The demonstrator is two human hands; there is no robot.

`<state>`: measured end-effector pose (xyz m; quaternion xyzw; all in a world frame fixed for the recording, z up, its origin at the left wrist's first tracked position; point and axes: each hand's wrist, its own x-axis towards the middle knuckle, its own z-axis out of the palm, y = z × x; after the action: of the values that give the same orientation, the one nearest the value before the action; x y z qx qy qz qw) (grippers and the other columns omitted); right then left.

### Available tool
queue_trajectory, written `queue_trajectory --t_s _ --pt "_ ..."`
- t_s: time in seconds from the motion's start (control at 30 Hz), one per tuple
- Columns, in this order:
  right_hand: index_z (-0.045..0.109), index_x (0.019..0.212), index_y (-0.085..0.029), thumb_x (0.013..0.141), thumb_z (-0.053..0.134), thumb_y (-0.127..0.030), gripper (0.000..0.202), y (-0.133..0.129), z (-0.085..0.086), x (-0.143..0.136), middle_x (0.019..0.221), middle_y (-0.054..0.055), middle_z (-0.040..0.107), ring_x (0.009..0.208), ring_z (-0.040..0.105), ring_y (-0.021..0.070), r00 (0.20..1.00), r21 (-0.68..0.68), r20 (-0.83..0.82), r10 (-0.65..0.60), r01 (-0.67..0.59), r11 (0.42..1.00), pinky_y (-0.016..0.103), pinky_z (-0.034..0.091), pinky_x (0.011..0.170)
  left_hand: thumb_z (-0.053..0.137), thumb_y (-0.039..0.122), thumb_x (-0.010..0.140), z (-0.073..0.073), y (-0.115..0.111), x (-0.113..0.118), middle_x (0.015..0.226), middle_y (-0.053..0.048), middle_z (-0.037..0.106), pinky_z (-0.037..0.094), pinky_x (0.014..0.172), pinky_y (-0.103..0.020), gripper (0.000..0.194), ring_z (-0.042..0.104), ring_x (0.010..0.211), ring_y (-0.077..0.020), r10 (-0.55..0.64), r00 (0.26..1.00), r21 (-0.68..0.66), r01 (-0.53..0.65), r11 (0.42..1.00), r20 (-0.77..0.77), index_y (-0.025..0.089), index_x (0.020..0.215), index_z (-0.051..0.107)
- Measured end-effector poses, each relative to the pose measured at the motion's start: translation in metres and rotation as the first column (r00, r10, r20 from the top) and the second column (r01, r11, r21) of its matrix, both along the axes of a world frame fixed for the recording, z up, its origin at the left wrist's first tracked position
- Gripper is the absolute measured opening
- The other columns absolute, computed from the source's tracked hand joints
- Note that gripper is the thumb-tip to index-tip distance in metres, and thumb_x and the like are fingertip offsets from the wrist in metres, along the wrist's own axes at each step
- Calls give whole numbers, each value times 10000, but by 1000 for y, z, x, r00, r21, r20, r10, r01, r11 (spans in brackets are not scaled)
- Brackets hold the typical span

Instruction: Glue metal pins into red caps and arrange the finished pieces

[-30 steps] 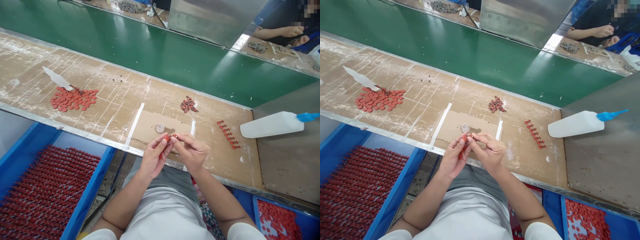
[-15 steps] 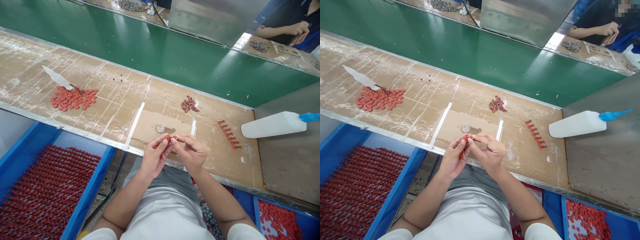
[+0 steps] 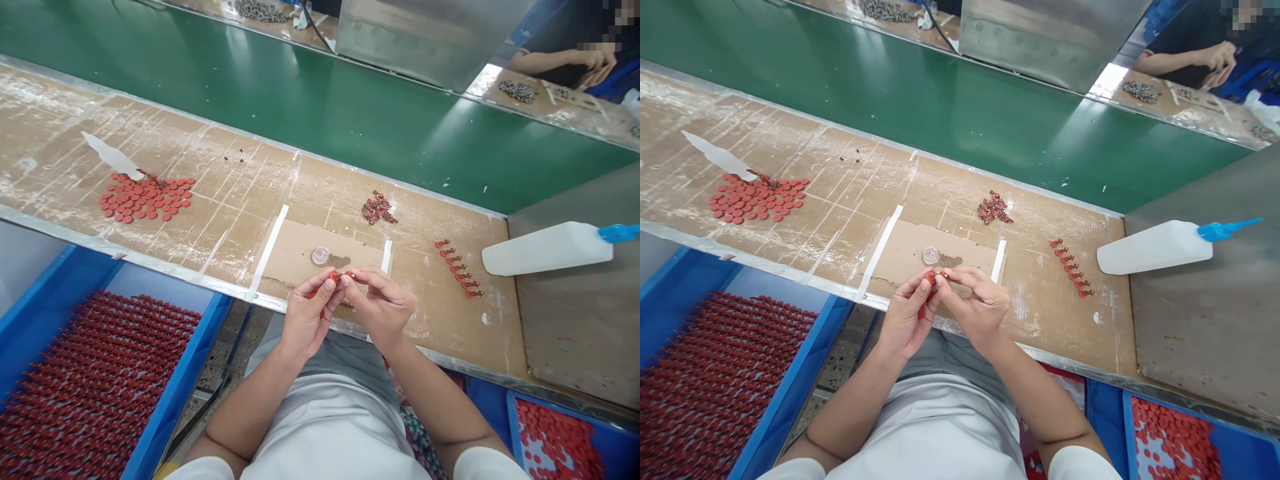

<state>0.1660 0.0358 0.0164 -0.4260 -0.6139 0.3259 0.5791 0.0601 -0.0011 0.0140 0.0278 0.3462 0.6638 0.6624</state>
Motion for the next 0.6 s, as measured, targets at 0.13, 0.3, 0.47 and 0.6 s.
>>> queue_trajectory --t_s 0.13,0.3,0.47,0.6 --pt "736 874 -275 705 750 -158 206 0 1 0 833 11 734 751 687 178 1000 -11 7 15 -15 1000 348 590 717 754 193 712 -1 0 0 940 -52 749 553 830 -224 203 698 878 -138 8 1000 14 -8 1000 -28 185 913 735" --pt "736 891 -273 706 747 -141 228 -1 3 2 842 10 736 748 689 173 998 1 42 49 -50 999 325 592 688 751 175 713 -2 -1 -1 932 -46 751 554 795 -192 199 697 870 -125 15 999 25 -14 1000 -53 186 912 740" --pt "736 895 -268 721 737 -157 206 1 3 2 843 7 739 753 691 168 996 19 78 35 -36 999 314 589 698 768 193 695 -3 0 0 945 -65 748 558 788 -208 230 698 862 -140 4 998 -5 -5 1000 -55 162 921 739" --pt "734 881 -260 727 735 -178 175 4 2 5 832 13 737 760 689 172 996 25 85 14 -16 1000 335 587 731 763 189 700 -4 3 4 957 -67 746 557 786 -203 237 698 855 -133 -20 1000 -15 20 1000 -19 158 934 735"
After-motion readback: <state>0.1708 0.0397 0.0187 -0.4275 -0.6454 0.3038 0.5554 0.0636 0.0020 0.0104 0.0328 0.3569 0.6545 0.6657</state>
